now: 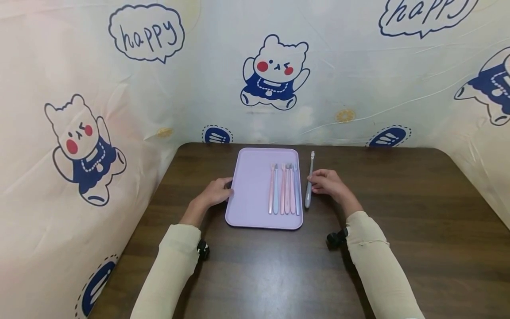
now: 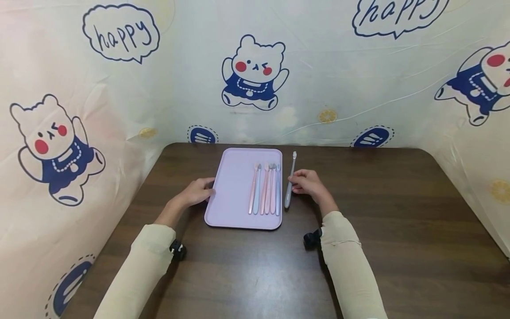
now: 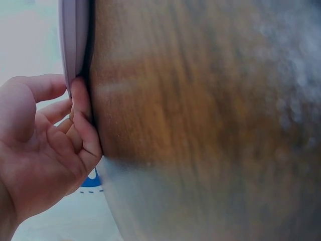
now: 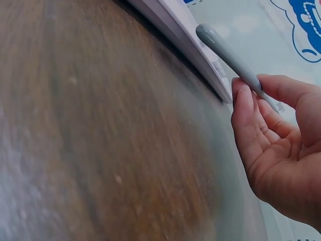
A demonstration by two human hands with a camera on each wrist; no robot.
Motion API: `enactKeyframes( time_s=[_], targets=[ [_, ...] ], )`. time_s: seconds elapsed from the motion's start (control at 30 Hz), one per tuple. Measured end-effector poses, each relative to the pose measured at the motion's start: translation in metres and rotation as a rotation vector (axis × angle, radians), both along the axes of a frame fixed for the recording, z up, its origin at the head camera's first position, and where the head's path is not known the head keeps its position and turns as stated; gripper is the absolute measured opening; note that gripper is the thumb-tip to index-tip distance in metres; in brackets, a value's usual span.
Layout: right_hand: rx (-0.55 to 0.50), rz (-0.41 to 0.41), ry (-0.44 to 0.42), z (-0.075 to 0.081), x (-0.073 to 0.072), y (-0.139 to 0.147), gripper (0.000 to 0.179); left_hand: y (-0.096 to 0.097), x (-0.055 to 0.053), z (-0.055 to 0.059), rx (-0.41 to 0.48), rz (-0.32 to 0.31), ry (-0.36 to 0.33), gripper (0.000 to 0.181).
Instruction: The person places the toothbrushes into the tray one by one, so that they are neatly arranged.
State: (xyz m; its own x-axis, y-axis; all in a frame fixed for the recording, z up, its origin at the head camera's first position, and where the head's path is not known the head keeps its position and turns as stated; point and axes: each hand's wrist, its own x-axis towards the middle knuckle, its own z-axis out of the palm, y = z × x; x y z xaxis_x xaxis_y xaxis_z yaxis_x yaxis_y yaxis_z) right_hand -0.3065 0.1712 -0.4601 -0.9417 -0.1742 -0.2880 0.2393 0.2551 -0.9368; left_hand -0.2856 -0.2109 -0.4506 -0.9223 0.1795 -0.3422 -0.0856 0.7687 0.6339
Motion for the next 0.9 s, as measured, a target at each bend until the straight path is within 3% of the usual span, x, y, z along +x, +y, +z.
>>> enactKeyframes(
  time_s=[0.27, 0.53, 0.9],
  targets=[
    [0.009, -0.003, 0.017, 0.004, -0.001, -0.006, 0.030, 0.000, -0.001, 0.000, -0.004, -0.009, 0.007, 0.060],
    [0.049, -0.005, 0.007, 0.005, -0.003, -0.010, 0.038, 0.000, 0.000, 0.002, -0.015, -0.012, 0.005, 0.060],
    [0.019, -0.020, 0.000, 0.006, -0.003, -0.016, 0.035, -0.001, -0.002, -0.001, -0.010, -0.014, 0.009, 0.060]
  ],
)
